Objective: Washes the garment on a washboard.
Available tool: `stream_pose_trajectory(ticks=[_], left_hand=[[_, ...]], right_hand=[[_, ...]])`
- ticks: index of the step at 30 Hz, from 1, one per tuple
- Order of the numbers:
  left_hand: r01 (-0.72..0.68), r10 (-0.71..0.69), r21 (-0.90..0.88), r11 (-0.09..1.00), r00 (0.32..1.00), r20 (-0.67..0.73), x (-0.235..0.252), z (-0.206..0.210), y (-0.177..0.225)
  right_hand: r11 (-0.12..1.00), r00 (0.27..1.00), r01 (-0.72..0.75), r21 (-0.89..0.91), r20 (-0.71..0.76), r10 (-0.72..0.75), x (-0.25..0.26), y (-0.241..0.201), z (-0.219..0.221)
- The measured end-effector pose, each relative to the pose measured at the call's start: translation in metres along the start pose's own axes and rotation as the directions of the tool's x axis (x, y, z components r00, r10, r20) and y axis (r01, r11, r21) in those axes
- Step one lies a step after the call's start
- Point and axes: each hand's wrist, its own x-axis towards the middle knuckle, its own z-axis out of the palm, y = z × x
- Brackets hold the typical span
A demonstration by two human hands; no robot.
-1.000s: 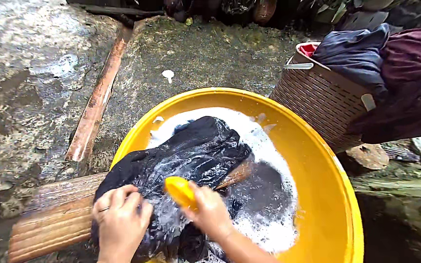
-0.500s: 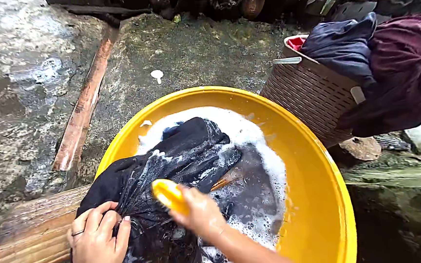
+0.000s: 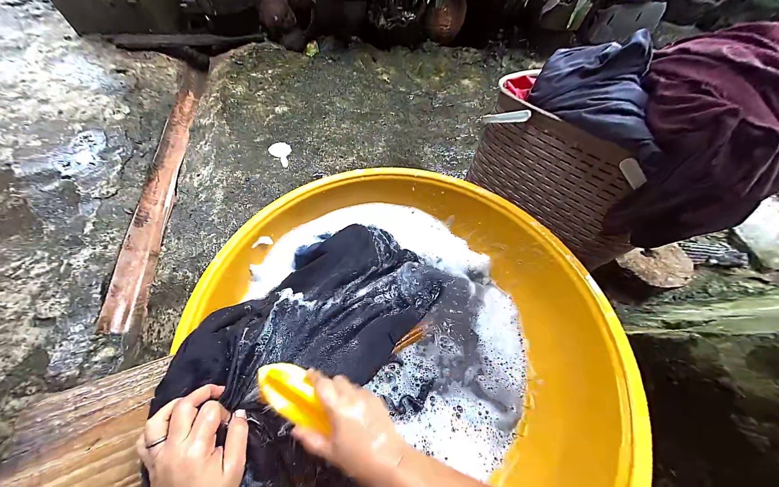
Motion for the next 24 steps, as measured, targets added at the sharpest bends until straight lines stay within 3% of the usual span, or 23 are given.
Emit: stream_pose_trajectory(ticks=[3,5,7,8,10,12,13,14,16,19,22,24], left_hand=[[-0.009,0.008,-0.01,1.0,1.0,-0.013,-0.002,0.002,0.002],[-0.008,0.008,-0.006,1.0,1.0,-0.026,-0.002,0.004,0.003],[0.006,-0.005,0.003,1.0,0.999,-0.043,0.0,0.005,0.003],[0.017,-0.016,0.008,1.0,0.999,-0.045,0.0,0.006,0.003],[0.03,-0.029,0.008,1.0,0.999,-0.042,-0.001,0.008,0.005],[0.029,-0.029,0.008,1.0,0.999,-0.034,0.001,0.008,0.006],[0.026,-0.025,0.01,1.0,0.999,-0.028,0.001,0.007,0.005],[0.021,-0.021,0.012,1.0,1.0,-0.023,0.001,0.006,0.004],[0.015,-0.015,0.011,1.0,1.0,-0.014,0.001,0.003,0.003],[0.02,-0.02,0.003,1.0,1.0,-0.009,0.001,0.004,0.005],[0.031,-0.031,-0.001,1.0,0.999,-0.013,0.003,0.003,0.008],[0.054,-0.054,0.006,0.999,0.998,-0.015,0.006,0.002,0.009]], right_hand=[[0.967,0.95,-0.241,-0.08,-0.225,0.218,0.028,0.1,-0.03],[0.871,0.844,-0.488,-0.059,-0.285,0.454,0.045,0.165,-0.064],[0.767,0.732,-0.641,-0.003,-0.304,0.61,0.062,0.194,-0.089],[0.748,0.709,-0.663,0.029,-0.294,0.641,0.066,0.184,-0.093],[0.812,0.793,-0.581,0.05,-0.189,0.579,0.057,0.125,-0.082],[0.944,0.944,-0.329,0.008,-0.008,0.329,0.03,0.052,-0.046],[0.987,0.987,-0.161,-0.012,0.028,0.161,0.014,0.028,-0.024],[1.0,1.0,-0.015,-0.022,0.007,0.016,0.003,0.017,-0.007],[0.998,0.999,0.034,-0.047,-0.014,-0.034,0.005,0.033,-0.005],[0.973,0.966,-0.199,-0.113,-0.19,0.175,0.033,0.118,-0.039],[0.845,0.828,-0.525,-0.104,-0.293,0.478,0.057,0.195,-0.089],[0.762,0.725,-0.647,-0.008,-0.317,0.612,0.065,0.225,-0.115]])
